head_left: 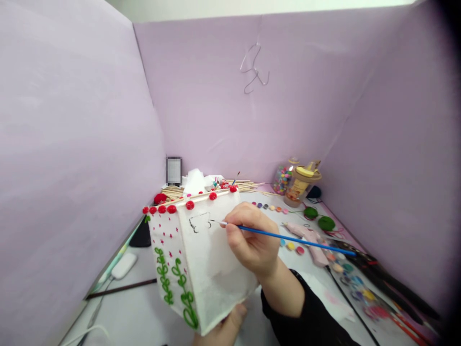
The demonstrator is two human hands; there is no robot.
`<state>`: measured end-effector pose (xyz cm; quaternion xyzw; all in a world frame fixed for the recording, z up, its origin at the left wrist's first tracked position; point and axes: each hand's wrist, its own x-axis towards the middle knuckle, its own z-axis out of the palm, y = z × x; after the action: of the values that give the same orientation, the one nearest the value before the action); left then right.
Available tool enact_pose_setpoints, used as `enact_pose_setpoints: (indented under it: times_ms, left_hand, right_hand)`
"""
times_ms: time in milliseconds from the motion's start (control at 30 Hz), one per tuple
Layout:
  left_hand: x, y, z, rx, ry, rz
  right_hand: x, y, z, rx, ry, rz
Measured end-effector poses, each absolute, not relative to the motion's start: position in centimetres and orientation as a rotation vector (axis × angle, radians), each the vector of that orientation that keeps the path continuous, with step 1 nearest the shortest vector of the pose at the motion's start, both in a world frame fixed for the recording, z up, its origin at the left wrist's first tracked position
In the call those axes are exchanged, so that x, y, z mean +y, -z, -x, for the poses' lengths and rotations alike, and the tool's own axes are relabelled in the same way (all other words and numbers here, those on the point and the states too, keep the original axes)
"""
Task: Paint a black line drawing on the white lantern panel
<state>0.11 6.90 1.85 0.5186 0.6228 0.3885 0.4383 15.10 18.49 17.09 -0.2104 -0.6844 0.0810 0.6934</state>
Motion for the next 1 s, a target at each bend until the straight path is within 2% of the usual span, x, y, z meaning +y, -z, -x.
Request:
enact_pose_setpoints:
  times_ms: [367, 733, 1000]
  left_hand:
    - [7.0, -1.8, -0.1, 1.453, -0.73, -1.237]
    - [7.2, -2.6, -0.3, 1.493, -0.639, -1.303]
    - [7.0, -2.1, -0.3, 1.475, -0.799, -1.236]
  right_hand:
    - [18.4, -17.4, -14.9, -1.551, -0.105, 0.482]
    - [18.5, -17.1, -14.8, -1.553, -0.106, 0.502]
    - [18.5, -17.3, -14.8, -1.593, -0.11, 0.478]
